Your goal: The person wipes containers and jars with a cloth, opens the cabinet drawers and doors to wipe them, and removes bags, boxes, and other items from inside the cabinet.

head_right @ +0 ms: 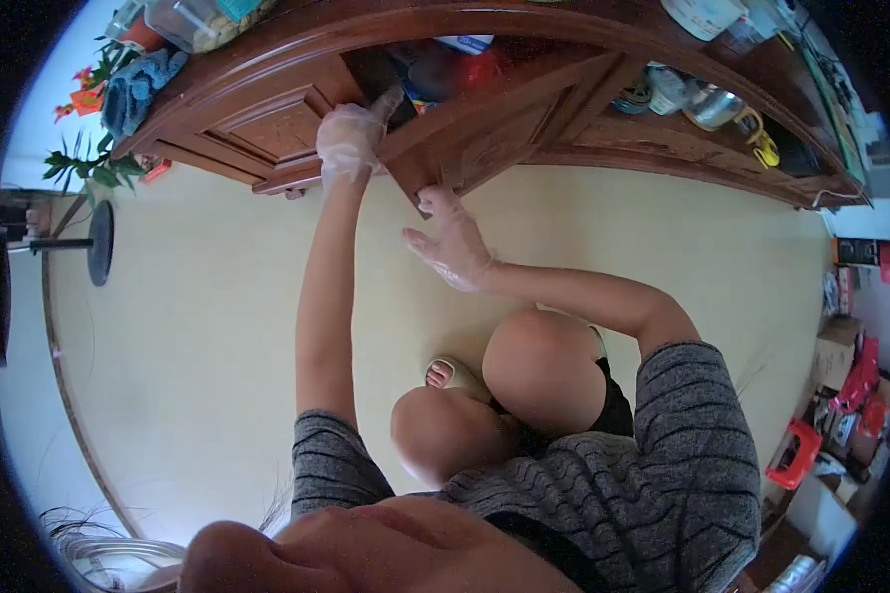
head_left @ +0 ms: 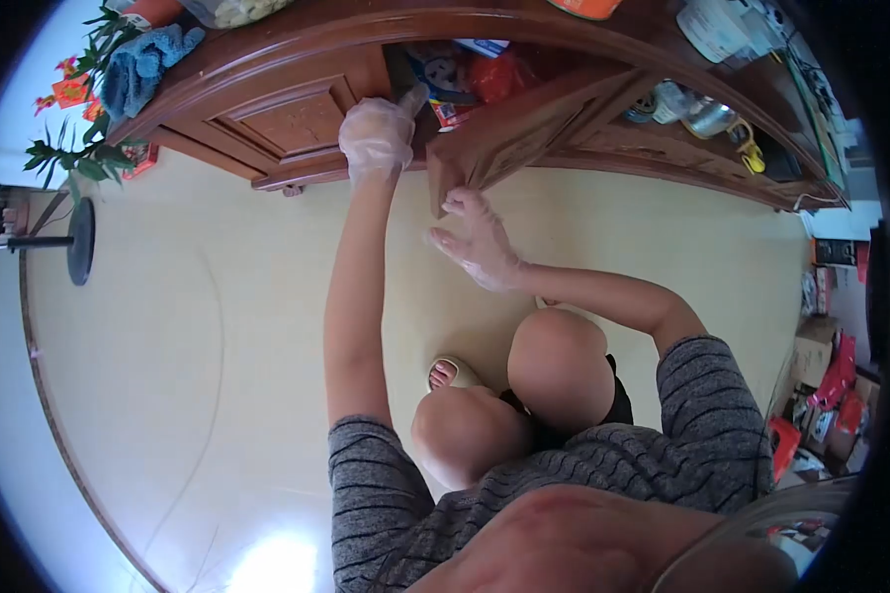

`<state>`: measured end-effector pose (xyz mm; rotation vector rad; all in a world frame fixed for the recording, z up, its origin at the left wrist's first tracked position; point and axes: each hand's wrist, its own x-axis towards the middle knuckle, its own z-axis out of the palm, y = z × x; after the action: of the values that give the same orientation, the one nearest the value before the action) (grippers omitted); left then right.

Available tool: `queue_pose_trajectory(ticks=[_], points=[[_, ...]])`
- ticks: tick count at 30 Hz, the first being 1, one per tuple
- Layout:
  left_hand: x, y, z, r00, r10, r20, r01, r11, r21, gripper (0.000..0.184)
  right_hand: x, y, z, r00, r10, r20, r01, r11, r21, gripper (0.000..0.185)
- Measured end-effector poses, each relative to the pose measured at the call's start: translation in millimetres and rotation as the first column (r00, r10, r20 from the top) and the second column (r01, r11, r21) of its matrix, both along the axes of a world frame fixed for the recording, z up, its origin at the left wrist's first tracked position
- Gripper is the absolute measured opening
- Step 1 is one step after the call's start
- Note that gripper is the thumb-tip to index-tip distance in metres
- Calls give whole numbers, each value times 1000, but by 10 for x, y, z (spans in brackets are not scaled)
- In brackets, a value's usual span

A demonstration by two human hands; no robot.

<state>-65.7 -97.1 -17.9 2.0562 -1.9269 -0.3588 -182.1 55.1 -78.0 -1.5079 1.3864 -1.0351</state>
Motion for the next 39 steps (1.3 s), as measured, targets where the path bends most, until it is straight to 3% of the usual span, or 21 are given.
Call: queue_pose_trajectory(ticks=[6, 9, 11, 16, 18, 19, 21, 24, 27, 30, 33, 36, 38, 39], points=[[-29, 162, -115, 986, 135, -100, -133, 991, 27, 56, -404, 276, 52, 988, 155, -14, -153, 984, 86, 53], [127, 608, -226, 983, 160, -85, -159, 987, 24, 56, -512, 463, 227, 992, 125, 17, -125, 964, 233, 53], [380, 940, -405, 950, 182, -255, -153, 980, 129, 55, -650, 486, 376, 983, 182, 33, -181, 914, 362, 51], [1012, 1557, -376, 945, 212, -250, -187, 975, 119, 47, -1018, 691, 590, 979, 189, 73, -196, 800, 567, 48], [1429, 1792, -484, 876, -5, -482, -127, 962, -241, 27, -1253, 871, 438, 986, 165, -37, -111, 795, 597, 47], [1674, 1872, -605, 836, -13, -548, -204, 920, -333, 25, -1286, 929, 449, 988, 107, -110, -33, 845, 534, 47], [2063, 1997, -424, 813, 194, -549, -306, 945, -119, 25, -1314, 1079, 496, 972, -32, -233, 121, 917, 381, 46], [2532, 1939, -341, 839, 512, -184, -463, 850, 252, 23, -1527, 1227, 247, 917, -379, -124, 399, 868, 294, 42], [2617, 1971, -528, 842, 329, -428, -370, 929, -14, 25, -1745, 1267, 370, 917, -306, -256, 340, 935, 104, 41], [2463, 1977, -439, 673, 319, -667, -430, 903, -1, 25, -1801, 1335, 373, 890, -177, -419, 286, 934, 213, 42], [2415, 1999, -458, 519, 439, -733, -559, 823, 98, 29, -1463, 1278, 464, 890, -191, -414, 424, 679, 599, 48], [2274, 2152, -611, 492, 537, -685, -639, 757, 134, 36, -1322, 1144, 280, 959, -282, -21, 117, 326, 938, 71], [2152, 2454, -949, 520, 515, -682, -607, 784, 129, 39, -1268, 885, -223, 936, -352, 30, 155, 484, 861, 44], [2069, 2644, -1126, 535, 500, -681, -589, 799, 124, 41, -1042, 662, -164, 980, -197, 21, 108, 619, 778, 42]])
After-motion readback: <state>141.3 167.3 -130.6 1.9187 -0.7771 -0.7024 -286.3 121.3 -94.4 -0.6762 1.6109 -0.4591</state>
